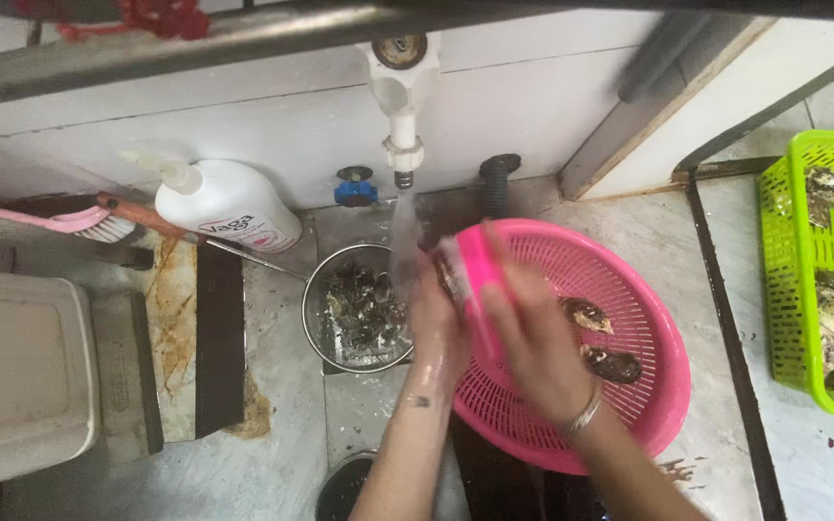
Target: The person scrubs oysters with a pink brush under running water and places them into a green basket. They repeat this process for several oysters, handling them one at a time from a pink colander.
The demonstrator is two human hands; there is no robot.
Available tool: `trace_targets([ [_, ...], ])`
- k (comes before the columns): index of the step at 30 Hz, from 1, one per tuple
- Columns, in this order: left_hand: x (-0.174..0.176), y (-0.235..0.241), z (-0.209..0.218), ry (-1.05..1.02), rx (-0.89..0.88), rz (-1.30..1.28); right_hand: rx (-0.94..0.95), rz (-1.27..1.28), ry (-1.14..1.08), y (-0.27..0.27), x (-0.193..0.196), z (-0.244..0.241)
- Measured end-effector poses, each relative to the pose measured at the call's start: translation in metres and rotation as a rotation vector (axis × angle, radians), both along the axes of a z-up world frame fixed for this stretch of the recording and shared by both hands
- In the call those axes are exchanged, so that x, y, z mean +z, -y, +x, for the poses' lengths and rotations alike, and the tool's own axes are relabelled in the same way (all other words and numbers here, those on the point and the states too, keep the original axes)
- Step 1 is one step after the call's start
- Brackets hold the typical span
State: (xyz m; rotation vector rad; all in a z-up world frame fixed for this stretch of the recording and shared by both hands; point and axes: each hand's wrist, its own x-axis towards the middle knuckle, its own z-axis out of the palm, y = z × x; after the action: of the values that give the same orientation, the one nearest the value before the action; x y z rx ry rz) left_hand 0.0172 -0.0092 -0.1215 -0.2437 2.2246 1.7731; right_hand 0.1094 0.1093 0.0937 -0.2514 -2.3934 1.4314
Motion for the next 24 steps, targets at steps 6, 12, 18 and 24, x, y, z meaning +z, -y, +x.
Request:
trace_targets([
  [6, 0.03, -0.011, 0.01, -0.639, -0.09, 0.223, 0.152, 0.321, 0.18, -0.002, -0.012, -0.009],
  [12, -0.074, -0.015, -0.021, -0.678, -0.153, -0.489, 0.02, 0.33, 0.127, 0.011, -0.01, -0.012],
  [18, -0.014, -0.033, 0.001, -0.572, -0.063, -0.169, 0.048, 0.326, 0.141, -0.002, -0.006, -0.056],
  [24, -0.039, 0.023, -0.046, -0.253, -0.001, 0.598, 0.124, 0.161, 0.176, 0.054, 0.011, -0.027],
])
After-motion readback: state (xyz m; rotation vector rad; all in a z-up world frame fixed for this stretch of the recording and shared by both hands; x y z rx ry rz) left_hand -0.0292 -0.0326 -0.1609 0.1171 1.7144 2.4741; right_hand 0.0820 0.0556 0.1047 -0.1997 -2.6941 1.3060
